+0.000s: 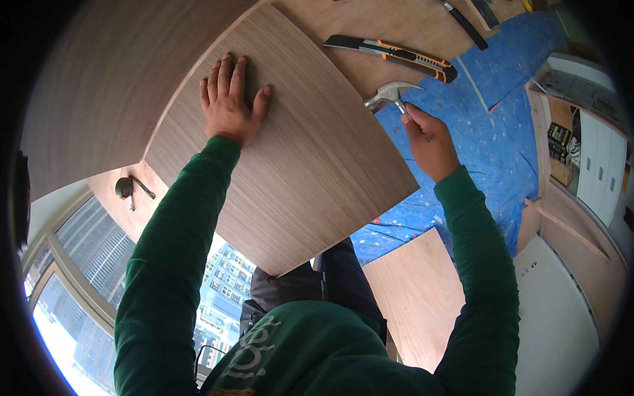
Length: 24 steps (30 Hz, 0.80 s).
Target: The person assembles a wooden cabinet by positioning a panel, applying glue, and tapping it into place with a hammer. They then use a wooden block to align and secure the panel edges.
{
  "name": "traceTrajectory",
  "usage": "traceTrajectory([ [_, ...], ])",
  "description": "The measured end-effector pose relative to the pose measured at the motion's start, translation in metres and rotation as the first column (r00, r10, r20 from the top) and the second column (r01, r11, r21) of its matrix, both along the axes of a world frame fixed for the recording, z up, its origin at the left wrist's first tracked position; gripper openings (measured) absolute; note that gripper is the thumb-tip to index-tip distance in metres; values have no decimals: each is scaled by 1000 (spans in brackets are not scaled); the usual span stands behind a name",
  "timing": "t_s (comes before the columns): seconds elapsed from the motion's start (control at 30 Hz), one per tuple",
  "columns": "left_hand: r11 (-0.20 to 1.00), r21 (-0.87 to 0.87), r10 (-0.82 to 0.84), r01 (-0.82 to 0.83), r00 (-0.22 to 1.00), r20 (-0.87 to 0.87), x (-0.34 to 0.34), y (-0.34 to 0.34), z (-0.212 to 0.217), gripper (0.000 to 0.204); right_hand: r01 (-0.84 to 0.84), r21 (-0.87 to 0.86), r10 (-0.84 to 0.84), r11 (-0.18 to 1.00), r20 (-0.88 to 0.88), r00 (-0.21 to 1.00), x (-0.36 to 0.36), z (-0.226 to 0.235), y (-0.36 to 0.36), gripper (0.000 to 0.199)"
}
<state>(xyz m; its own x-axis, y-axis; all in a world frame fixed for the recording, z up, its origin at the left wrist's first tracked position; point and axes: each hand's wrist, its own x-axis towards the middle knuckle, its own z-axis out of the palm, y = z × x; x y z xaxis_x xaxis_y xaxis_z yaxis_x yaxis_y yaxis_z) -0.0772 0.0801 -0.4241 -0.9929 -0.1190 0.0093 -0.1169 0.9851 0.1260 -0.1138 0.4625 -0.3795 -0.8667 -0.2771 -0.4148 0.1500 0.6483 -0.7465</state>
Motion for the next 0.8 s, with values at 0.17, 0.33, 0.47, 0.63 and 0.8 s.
traceTrajectory([
  [0.17, 1000, 1, -4, 4, 1000, -9, -2, -1, 1, 79, 41, -31, -38, 999, 81, 996, -11, -8, -7, 32],
  [0.33, 1000, 10, -5, 5, 1000, -16, -1, 0, 0, 79, 75, -12, -73, 997, 83, 994, 9, -8, 14, 32],
  [0.47, 1000, -20, 3, -4, 1000, -18, -1, 1, -1, 76, 66, -25, -64, 998, 81, 995, 13, -9, 23, 31],
  [0.63, 1000, -23, -1, 1, 1000, -25, 0, 0, -1, 76, 43, -24, -41, 999, 47, 998, 27, 0, 31, 30],
  [0.8, 1000, 0, -3, 3, 1000, -16, 0, 0, 1, 79, -19, 15, 21, 1000, -134, 991, 27, 0, 32, 32],
])
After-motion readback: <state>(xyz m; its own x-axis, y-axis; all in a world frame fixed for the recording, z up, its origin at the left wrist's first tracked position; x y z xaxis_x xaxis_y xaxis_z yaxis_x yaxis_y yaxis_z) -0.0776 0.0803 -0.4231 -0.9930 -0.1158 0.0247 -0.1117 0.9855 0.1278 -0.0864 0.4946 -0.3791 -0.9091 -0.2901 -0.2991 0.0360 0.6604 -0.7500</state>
